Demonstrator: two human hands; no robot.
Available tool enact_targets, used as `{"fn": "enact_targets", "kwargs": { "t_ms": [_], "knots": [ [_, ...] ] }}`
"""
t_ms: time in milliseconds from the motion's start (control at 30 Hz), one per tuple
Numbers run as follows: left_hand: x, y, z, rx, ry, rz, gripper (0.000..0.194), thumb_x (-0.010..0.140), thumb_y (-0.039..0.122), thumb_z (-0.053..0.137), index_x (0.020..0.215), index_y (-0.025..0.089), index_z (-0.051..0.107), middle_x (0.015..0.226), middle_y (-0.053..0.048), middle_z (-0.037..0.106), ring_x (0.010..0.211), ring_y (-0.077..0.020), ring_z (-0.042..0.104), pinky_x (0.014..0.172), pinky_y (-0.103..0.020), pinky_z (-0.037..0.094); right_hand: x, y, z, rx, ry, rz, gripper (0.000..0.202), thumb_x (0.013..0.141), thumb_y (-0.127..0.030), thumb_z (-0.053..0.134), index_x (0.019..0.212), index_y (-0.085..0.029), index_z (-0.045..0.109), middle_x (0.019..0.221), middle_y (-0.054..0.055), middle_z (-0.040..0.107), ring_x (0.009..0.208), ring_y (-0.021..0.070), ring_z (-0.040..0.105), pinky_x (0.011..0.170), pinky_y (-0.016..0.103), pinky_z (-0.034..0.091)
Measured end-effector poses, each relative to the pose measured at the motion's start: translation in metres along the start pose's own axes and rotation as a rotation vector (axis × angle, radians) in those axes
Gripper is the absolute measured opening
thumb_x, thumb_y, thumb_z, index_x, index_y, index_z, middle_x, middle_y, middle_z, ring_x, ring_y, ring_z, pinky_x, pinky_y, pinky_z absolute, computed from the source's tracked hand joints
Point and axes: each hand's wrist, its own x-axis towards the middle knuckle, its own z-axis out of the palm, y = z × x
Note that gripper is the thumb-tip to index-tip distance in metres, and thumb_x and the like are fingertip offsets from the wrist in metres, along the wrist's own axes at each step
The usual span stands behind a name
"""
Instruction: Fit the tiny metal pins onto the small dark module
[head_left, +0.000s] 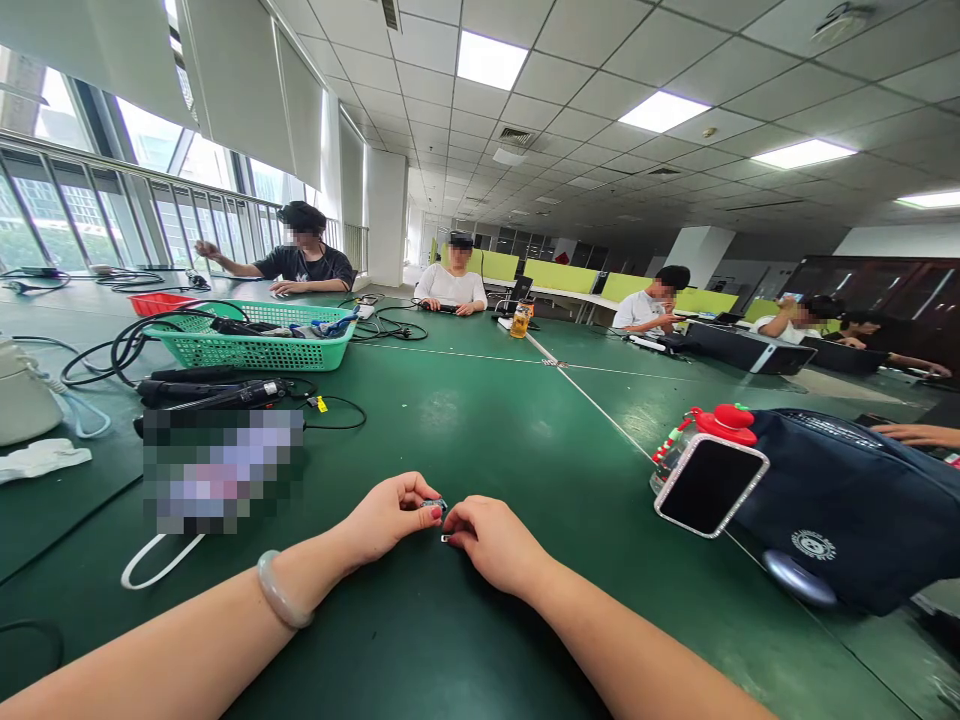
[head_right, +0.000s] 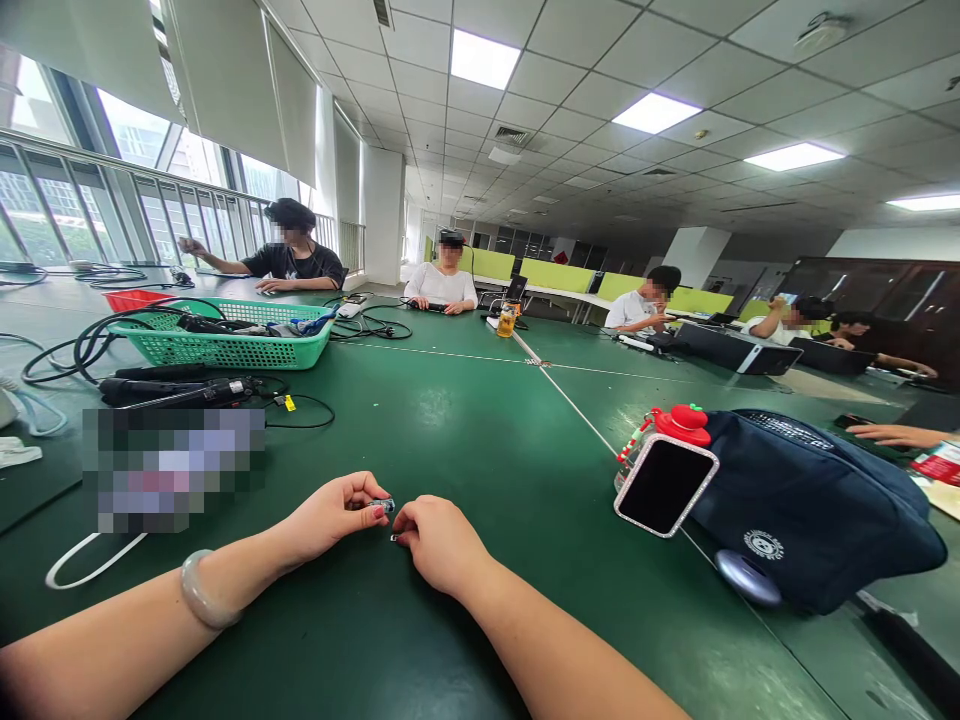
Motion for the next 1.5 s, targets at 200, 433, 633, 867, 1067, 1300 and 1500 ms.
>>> {"fn": "enact_targets", "kwargs": {
  "t_ms": [200,433,633,867,1067,1300,1500],
  "knots": [
    [0.0005,0.0013,0.0003,0.003,-0.009,-0.011,0.026,0.066,0.035,0.066,0.078,0.015,0.054,0.067,0.0,0.063,0.066,-0.0129,0.058,0.066,-0.025,0.042,0.0,-0.0012,-0.0007,-0.015,-0.014,0.002,0.015,0.073,-0.008,0.06,0.077,-0.021,0.065,0.077,0.0,0.062,0.07,0.0113,0.058,0.066,0.02,0.046],
    [0.0,0.0027,0.0004,0.019,-0.008,-0.023,0.027,0.066,0.037,0.065,0.079,0.015,0.054,0.07,-0.001,0.065,0.07,-0.0147,0.061,0.069,-0.027,0.044,0.0004,-0.0032,-0.0038,0.02,-0.063,0.036,0.014,0.076,-0.011,0.057,0.08,-0.021,0.066,0.08,0.001,0.061,0.074,0.0118,0.058,0.071,0.021,0.044],
    [-0.0014,0.0021,0.0003,0.016,-0.013,-0.024,0.026,0.067,0.036,0.065,0.079,0.016,0.054,0.072,-0.002,0.066,0.071,-0.0152,0.061,0.07,-0.028,0.045,0.0006,-0.0013,-0.0035,0.052,-0.097,0.058,0.018,0.078,-0.011,0.052,0.083,-0.021,0.065,0.083,0.001,0.06,0.077,0.0115,0.057,0.073,0.02,0.043],
    [-0.001,0.0016,0.0001,0.004,-0.01,-0.029,0.024,0.067,0.034,0.064,0.079,0.015,0.054,0.071,-0.001,0.066,0.072,-0.015,0.062,0.072,-0.028,0.045,-0.0001,-0.0016,-0.0031,0.047,-0.098,0.046,0.019,0.081,-0.012,0.048,0.082,-0.021,0.065,0.083,0.002,0.06,0.076,0.0116,0.056,0.072,0.02,0.042],
    [-0.0019,0.0017,0.0027,0.025,-0.029,-0.001,0.024,0.068,0.034,0.064,0.079,0.015,0.055,0.072,-0.002,0.067,0.073,-0.0154,0.062,0.071,-0.028,0.045,0.0002,-0.0048,-0.0036,0.005,-0.088,0.026,0.017,0.083,-0.017,0.047,0.079,-0.02,0.063,0.077,0.002,0.058,0.072,0.0124,0.054,0.066,0.021,0.04],
    [-0.0046,0.0015,0.0031,0.031,-0.021,0.024,0.023,0.068,0.034,0.064,0.079,0.015,0.055,0.072,-0.002,0.067,0.073,-0.0152,0.062,0.071,-0.028,0.046,0.0016,-0.0057,-0.0007,-0.039,-0.052,0.002,0.015,0.082,-0.018,0.047,0.075,-0.019,0.06,0.073,0.001,0.056,0.067,0.012,0.051,0.062,0.021,0.037],
    [-0.0063,-0.0019,0.0065,0.099,-0.028,0.074,0.025,0.067,0.036,0.064,0.079,0.016,0.054,0.072,-0.001,0.064,0.072,-0.015,0.06,0.068,-0.027,0.045,0.0021,-0.0035,0.0016,-0.06,-0.021,-0.023,0.015,0.081,-0.014,0.047,0.071,-0.017,0.058,0.072,0.001,0.052,0.066,0.0107,0.048,0.059,0.02,0.035]
  ]
}}
